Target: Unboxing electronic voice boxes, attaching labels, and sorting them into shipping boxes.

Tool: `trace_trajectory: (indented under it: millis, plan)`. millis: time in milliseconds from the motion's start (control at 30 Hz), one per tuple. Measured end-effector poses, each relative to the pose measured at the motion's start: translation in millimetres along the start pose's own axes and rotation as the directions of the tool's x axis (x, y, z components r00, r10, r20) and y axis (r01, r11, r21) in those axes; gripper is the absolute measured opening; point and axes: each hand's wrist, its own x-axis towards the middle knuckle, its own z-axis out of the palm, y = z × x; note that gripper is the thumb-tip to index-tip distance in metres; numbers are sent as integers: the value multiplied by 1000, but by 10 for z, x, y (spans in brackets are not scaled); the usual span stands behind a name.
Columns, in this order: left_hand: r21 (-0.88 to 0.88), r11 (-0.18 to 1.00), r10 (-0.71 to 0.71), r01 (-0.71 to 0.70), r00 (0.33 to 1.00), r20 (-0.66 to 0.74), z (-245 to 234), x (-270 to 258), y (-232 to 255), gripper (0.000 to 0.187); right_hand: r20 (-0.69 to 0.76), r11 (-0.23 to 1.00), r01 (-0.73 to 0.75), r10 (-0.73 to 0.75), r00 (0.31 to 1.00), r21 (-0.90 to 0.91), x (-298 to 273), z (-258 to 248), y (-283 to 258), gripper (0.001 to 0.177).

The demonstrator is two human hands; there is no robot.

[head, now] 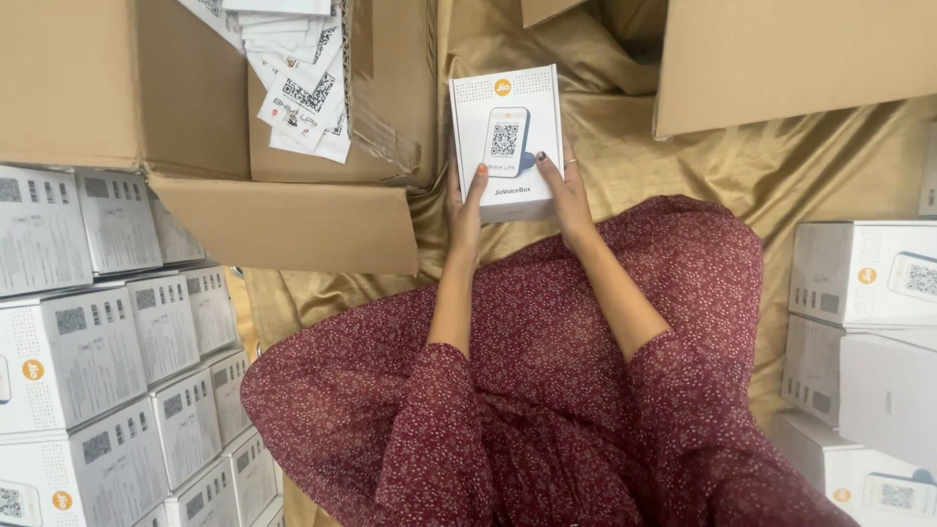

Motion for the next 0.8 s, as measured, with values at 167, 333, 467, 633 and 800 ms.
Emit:
trace_trajectory:
  millis: [167,333,467,633,800]
  plan:
    - [63,994,-88,86,995,40,-51,-154,7,89,-16,976,-214,214,977,-31,-44,-7,-176,86]
    - [-80,993,-84,88,995,51,18,-704,711,89,36,995,-97,97,995,13,-444,49,-735,92]
    - [-140,987,-68,78,995,79,163,-1059,1232,95,68,986,116,-124,990,121,-814,-39,-1263,96]
    - [-43,991,136,-129,935,328,619,-1445,1529,103,-64,970,236,-232,971,51,-1328,-482,-1859,97]
    - [-48,984,171,-171,839,516,1384,-1525,1438,103,-313,951,310,-296,902,-6,-1757,-1057,-2000,92]
